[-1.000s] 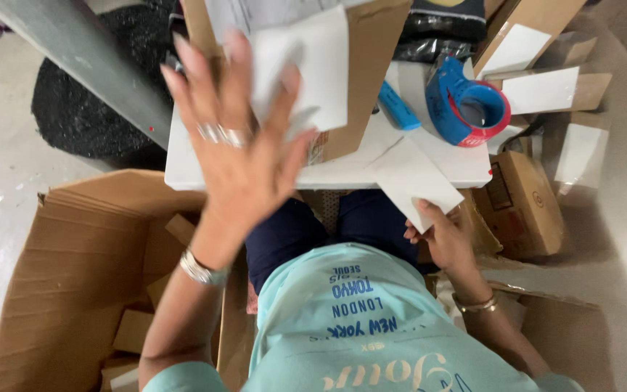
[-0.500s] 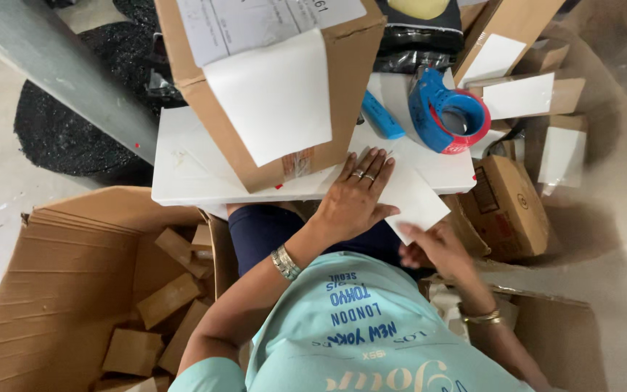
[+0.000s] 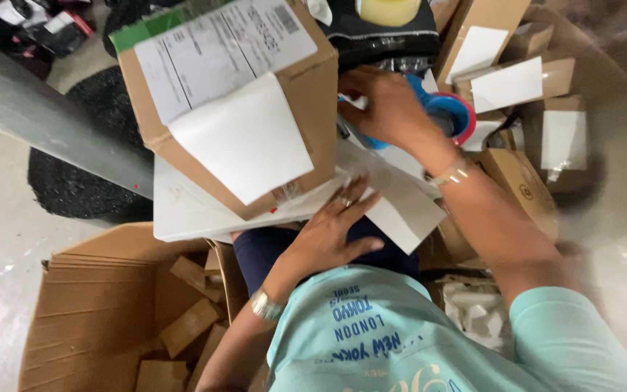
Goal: The person places items into small cardboard boxes, seals them with tape, and then puts the boxes into black shipping mailers, sealing them with red fragile tape and applying shipping labels.
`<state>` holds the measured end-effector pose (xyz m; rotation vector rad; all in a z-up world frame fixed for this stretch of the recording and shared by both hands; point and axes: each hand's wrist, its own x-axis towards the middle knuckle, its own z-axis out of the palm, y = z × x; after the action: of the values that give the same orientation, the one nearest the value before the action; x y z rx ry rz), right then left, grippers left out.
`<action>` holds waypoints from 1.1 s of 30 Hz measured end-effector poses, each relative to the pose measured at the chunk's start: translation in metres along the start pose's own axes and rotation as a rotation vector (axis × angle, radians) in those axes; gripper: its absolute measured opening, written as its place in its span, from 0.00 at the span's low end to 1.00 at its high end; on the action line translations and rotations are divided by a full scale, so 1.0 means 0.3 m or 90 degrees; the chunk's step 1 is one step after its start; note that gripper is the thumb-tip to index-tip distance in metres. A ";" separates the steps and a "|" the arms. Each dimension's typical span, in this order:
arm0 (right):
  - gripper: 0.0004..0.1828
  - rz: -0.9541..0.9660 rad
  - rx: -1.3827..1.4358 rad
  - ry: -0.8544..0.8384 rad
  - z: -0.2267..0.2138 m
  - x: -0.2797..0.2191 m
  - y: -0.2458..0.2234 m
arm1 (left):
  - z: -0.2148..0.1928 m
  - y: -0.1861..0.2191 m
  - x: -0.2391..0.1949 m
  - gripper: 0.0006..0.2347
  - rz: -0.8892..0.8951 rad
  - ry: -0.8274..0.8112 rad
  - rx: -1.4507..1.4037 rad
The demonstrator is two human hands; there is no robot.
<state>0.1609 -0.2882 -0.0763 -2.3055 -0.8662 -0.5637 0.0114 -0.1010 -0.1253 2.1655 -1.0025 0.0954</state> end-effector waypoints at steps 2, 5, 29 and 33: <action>0.11 -0.046 -0.041 0.042 0.123 0.123 0.068 | -0.126 0.025 -0.085 0.29 -0.057 -0.078 -0.096; 0.15 -0.193 -0.122 0.148 0.266 0.220 0.179 | -0.354 0.022 -0.246 0.22 -0.131 -0.168 -0.176; 0.15 -0.011 -0.179 -0.062 0.348 0.324 0.381 | 0.062 -0.028 0.075 0.28 -0.091 0.071 -0.212; 0.13 -0.108 -0.196 -0.021 0.330 0.339 0.399 | 0.124 -0.118 0.172 0.31 -0.160 0.154 -0.244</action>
<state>0.3322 -0.2498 -0.1369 -2.5361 -1.0604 -0.7800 0.0629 -0.1426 -0.1552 1.8563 -0.5537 0.0397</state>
